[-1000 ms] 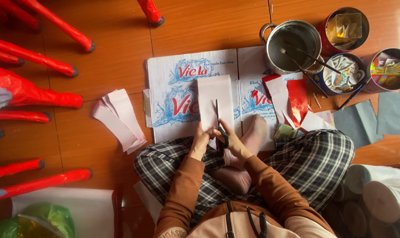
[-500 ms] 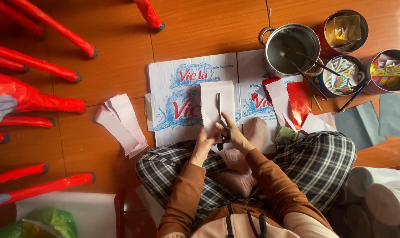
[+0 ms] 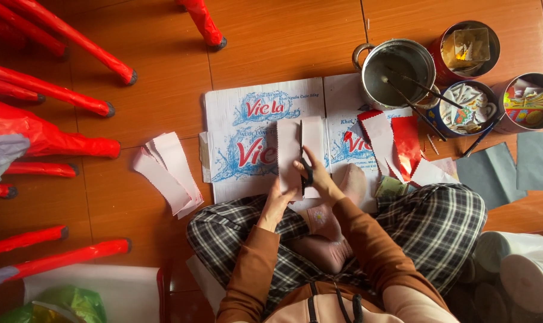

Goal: Cutting paper strips and applying them to a large red structure to create a paper mache object.

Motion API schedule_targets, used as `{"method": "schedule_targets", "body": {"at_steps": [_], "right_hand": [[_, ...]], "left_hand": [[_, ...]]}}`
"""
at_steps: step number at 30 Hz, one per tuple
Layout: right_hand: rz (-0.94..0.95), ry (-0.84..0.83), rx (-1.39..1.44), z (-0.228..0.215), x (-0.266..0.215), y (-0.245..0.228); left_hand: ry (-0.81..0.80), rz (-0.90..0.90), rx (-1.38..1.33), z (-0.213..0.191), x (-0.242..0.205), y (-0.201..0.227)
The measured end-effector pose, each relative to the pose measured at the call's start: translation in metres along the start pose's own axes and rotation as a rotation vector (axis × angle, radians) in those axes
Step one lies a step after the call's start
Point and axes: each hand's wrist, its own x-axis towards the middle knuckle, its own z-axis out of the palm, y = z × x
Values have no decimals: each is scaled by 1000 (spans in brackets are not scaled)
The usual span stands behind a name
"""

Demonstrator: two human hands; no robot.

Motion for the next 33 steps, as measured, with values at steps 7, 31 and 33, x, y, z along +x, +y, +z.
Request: {"method": "schedule_targets", "body": {"at_steps": [7,31,33], "right_hand": [[-22,73,10,21,-4,-11],[-20,133,-104,12,21,-16],[-27,28,12,0,5,-40]], "left_hand": [[-10,73,140,-2,17,-34],[-1,18,91,-45,57,-98],[211,215,242,-44,45,-42]]}}
